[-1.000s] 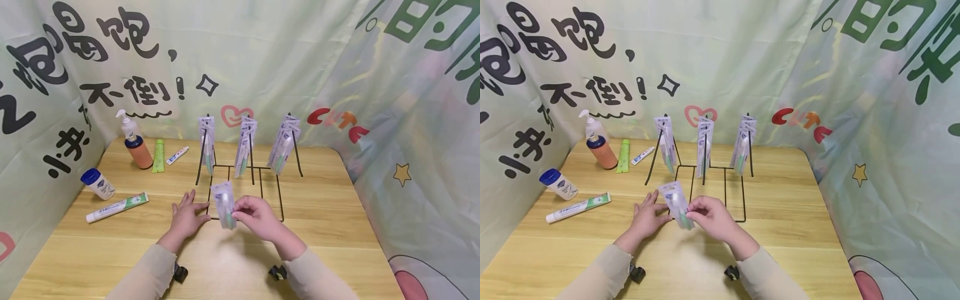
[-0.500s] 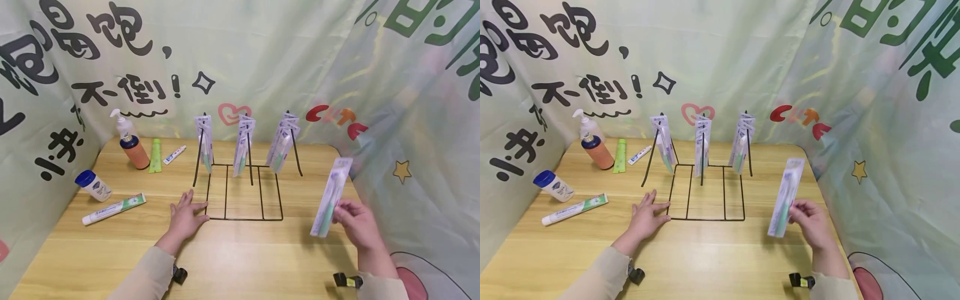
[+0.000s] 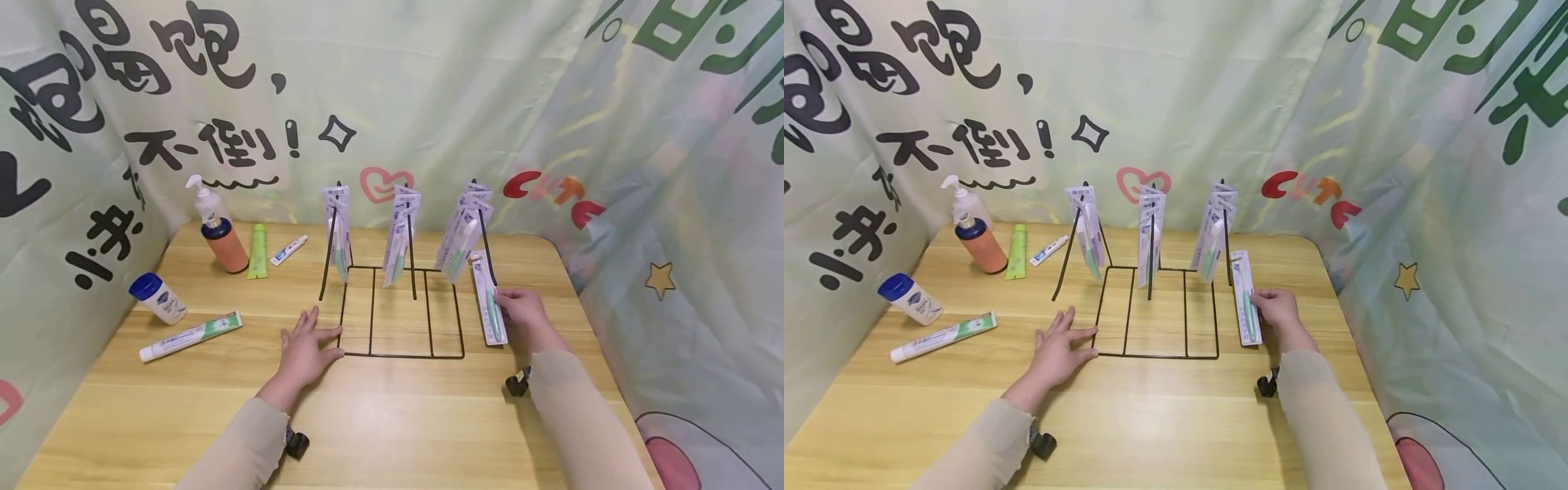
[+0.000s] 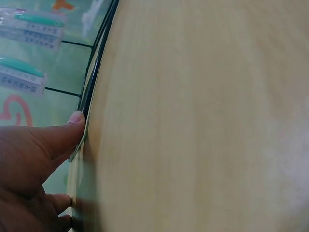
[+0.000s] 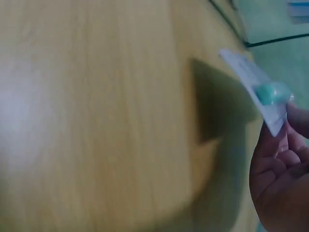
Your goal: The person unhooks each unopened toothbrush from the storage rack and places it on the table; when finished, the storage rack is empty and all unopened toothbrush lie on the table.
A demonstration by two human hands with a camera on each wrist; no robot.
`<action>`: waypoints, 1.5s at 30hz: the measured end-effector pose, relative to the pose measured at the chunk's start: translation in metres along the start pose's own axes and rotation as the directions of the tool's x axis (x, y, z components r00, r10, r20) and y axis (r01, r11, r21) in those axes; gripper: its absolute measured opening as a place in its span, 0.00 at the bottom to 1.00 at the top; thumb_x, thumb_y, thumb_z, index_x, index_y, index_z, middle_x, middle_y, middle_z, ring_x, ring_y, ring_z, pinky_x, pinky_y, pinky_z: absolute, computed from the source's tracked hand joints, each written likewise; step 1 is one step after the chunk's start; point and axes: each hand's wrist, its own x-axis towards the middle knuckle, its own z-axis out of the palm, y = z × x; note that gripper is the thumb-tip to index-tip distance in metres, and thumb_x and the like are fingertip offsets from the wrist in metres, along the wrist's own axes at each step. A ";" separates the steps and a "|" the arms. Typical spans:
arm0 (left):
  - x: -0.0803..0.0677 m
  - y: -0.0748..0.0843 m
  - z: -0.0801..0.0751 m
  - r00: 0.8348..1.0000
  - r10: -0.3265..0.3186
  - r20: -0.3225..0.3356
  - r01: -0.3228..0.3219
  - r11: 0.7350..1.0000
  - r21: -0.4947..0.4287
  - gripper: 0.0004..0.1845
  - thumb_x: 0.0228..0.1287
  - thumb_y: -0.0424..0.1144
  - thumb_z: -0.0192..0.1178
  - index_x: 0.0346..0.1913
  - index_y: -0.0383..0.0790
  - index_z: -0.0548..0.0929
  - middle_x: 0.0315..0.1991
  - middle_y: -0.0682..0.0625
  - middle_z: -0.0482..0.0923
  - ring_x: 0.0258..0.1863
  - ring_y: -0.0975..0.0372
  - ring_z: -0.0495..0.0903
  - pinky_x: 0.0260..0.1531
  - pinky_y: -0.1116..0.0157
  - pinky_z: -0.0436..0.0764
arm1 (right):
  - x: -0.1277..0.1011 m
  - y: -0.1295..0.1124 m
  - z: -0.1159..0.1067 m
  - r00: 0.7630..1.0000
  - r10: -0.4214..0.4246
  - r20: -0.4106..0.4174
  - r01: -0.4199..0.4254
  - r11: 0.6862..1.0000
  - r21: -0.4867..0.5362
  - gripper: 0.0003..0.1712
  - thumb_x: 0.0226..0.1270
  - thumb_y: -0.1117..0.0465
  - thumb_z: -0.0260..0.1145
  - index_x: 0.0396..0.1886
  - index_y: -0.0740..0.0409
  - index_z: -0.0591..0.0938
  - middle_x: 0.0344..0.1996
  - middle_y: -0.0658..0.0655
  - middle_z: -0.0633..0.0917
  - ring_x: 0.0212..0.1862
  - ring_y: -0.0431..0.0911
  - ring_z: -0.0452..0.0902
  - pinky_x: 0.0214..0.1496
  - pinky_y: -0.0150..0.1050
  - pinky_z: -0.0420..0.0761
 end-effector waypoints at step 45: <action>0.001 0.000 -0.001 0.999 0.023 -0.027 -0.023 1.000 -0.004 0.24 0.62 0.47 0.77 0.61 0.46 0.89 0.84 0.34 0.50 0.83 0.36 0.45 0.71 0.24 0.32 | -0.092 -0.174 0.244 0.747 -0.665 -0.016 0.661 0.740 0.128 0.13 0.74 0.68 0.70 0.54 0.71 0.84 0.47 0.65 0.88 0.49 0.55 0.86 0.53 0.41 0.87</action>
